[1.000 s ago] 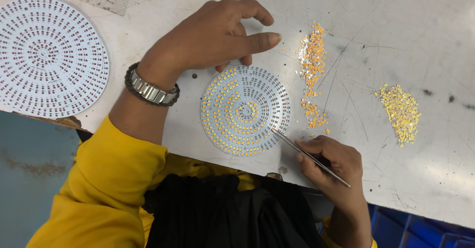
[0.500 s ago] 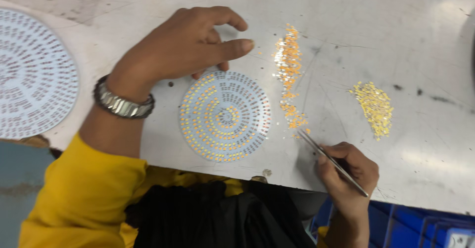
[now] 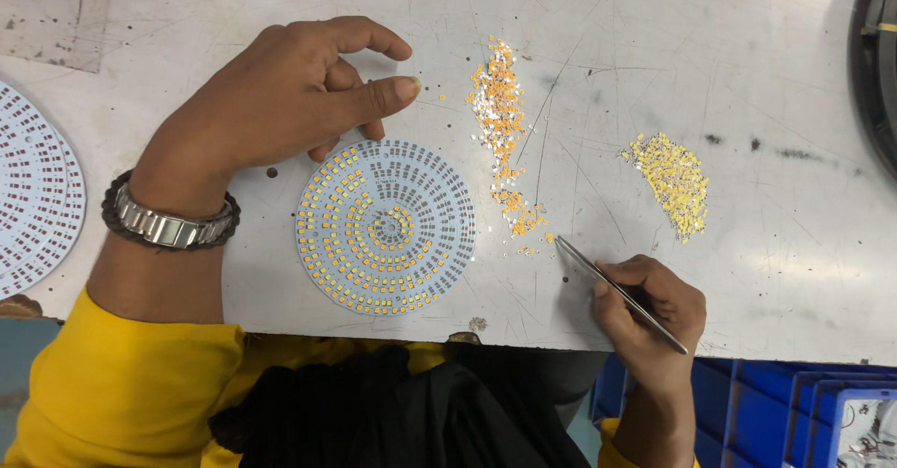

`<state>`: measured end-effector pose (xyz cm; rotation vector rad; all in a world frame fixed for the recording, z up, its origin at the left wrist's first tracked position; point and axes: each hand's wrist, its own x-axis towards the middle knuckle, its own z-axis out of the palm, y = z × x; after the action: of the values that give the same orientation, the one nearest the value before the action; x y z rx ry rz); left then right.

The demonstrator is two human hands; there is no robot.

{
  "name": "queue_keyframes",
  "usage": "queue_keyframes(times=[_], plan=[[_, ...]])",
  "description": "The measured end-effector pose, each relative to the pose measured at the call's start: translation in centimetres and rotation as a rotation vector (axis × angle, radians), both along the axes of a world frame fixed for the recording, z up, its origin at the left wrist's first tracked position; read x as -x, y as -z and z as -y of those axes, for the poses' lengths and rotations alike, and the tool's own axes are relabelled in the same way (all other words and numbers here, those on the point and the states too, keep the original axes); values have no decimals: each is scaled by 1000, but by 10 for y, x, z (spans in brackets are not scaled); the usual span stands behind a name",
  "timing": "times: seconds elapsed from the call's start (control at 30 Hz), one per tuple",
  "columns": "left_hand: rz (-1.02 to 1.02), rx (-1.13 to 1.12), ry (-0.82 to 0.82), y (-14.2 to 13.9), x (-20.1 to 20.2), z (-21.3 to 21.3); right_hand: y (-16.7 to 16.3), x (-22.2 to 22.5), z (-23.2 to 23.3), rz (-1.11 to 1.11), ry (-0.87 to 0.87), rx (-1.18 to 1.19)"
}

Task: The person uses tweezers to pick small yellow LED components from a pile on the table and places them into empty slots on a circular LED board. The left hand stabilizes the board while the right hand repeatedly picks and places LEDs in a spiral pattern.

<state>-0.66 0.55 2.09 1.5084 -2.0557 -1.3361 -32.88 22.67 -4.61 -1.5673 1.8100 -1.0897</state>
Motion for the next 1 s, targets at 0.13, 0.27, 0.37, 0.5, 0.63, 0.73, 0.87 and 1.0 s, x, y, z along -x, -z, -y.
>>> queue_keyframes(times=[0.13,0.27,0.37,0.5,0.63,0.73,0.87,1.0], plan=[[-7,-2,3,1,-1,0,-2,-2,1,-24,-17,1],[-11,-20,0,2,-1,0,-3,-3,1,-39,-17,1],[-16,-7,2,2,-1,0,-2,-2,0,-4,14,-9],[-8,4,3,2,-1,0,-1,-1,1,-20,38,1],[-40,7,17,2,-2,1,-1,-4,0,-2,37,-14],[-32,-1,16,3,-2,1,-2,-6,1,-30,36,-6],[-43,13,19,3,-2,1,-3,-7,2,-51,25,3],[-35,31,19,3,-1,1,-3,-7,2,-47,43,-13]])
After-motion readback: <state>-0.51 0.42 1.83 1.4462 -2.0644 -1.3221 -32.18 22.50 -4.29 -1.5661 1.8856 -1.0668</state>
